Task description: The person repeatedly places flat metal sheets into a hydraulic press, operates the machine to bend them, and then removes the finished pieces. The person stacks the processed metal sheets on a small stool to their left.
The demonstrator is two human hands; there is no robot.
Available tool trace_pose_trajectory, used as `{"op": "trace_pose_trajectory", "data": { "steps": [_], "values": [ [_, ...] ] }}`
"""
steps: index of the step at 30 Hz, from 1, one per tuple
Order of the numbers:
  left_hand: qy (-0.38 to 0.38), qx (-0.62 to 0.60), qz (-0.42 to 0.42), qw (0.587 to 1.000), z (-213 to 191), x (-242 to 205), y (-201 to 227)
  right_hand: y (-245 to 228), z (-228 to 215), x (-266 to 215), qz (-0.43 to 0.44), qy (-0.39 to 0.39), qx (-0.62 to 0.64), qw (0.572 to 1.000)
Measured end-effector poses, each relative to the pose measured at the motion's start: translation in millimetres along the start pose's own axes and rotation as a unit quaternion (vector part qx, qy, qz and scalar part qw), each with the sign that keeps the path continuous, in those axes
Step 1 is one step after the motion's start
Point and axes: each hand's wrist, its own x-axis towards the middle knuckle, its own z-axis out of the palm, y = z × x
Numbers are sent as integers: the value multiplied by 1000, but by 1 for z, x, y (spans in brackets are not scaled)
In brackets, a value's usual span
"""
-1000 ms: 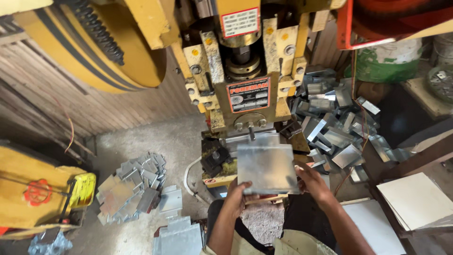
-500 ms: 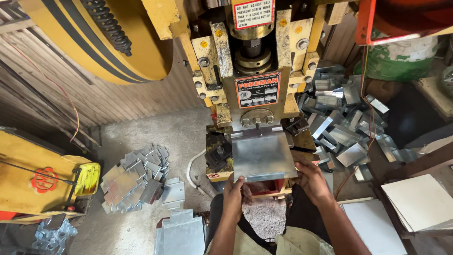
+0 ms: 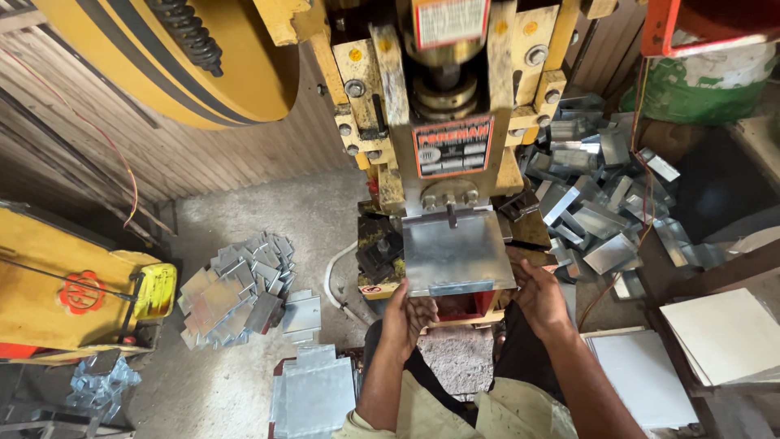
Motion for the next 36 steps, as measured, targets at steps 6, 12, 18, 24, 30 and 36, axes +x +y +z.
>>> {"op": "trace_pose_trajectory", "data": {
  "steps": [6, 12, 18, 24, 30, 36],
  "values": [
    [12, 23, 29, 999, -3, -10, 3, -1, 1, 13, 18, 54, 16, 998],
    [-71, 24, 31, 997, 18, -11, 6, 7, -6, 70, 87, 58, -29, 994],
    [-91, 164, 30, 982, 41, -25, -7, 43, -23, 40, -75, 131, 44, 988],
    [15, 144, 51, 988, 20, -8, -18, 72, 42, -15, 67, 46, 34, 996],
    [57, 148, 181, 970, -12, 45, -29, 86, 47, 9, 44, 44, -14, 998],
    [56, 132, 75, 987, -1, 23, -9, 86, 42, 9, 18, 17, -19, 999]
  ]
}}
